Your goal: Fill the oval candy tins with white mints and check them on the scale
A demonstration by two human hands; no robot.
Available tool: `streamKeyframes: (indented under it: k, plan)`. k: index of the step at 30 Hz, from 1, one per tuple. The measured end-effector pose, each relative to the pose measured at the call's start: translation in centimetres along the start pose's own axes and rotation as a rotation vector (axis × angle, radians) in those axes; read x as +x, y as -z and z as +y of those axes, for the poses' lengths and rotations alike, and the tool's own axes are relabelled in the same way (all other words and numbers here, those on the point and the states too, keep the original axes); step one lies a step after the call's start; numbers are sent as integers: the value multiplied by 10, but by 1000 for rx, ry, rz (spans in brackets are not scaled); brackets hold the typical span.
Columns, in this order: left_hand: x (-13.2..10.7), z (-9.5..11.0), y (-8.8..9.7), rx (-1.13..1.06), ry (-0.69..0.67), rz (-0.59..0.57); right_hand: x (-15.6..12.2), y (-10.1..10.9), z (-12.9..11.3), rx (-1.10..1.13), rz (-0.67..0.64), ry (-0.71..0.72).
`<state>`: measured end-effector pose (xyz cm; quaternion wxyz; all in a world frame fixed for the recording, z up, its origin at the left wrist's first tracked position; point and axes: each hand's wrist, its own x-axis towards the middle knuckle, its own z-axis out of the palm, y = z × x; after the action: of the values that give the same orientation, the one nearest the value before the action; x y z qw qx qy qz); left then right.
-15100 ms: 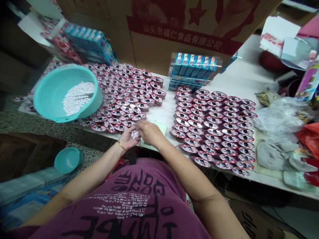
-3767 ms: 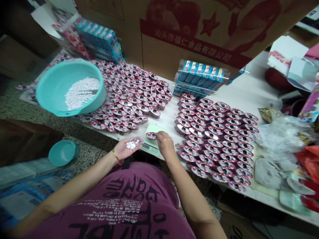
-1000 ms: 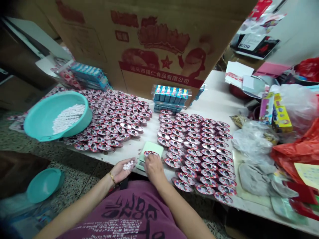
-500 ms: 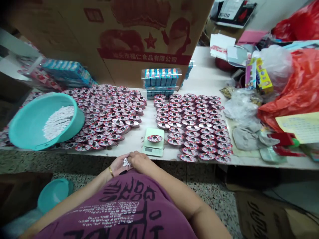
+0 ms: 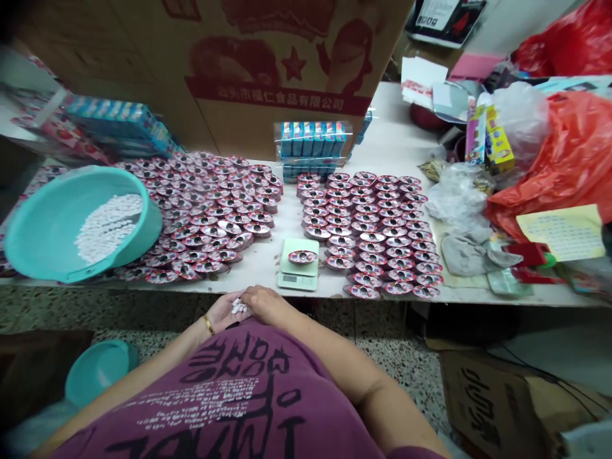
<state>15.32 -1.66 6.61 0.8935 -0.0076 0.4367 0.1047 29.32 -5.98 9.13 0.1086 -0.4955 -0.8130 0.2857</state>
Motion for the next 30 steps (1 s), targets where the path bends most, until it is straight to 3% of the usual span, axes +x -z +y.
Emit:
streamKeyframes:
  k: [4,10,12,15,18,20,23,25,27,30]
  plan:
    - [7,-5,-3,-55,-23,-21,-12,11,20,98,54,-27]
    - [20,-15,-26,-125,-55,-113,-52,50,73,254,325,-291]
    - [33,-21,-40,-164,-65,-139,-55,60,79,272,285,-229]
    - [54,-28,-62,-238,-71,-139,-52,68,81,195,167,-23]
    - [54,-24,-80,-304,-73,-143,-49,73,97,-77,179,-59]
    - [34,-5,-87,-328,-160,-150,-50,72,117,-232,143,-121]
    - [-24,55,-88,-294,-521,-42,-49,62,147,-294,21,-99]
    - [-70,109,-79,-232,-815,169,-45,52,160,-252,38,-114]
    - [-111,162,-64,-210,-1074,509,-42,44,164,-115,105,-159]
    - [-146,219,-37,-238,-1145,688,-43,40,161,295,273,-302]
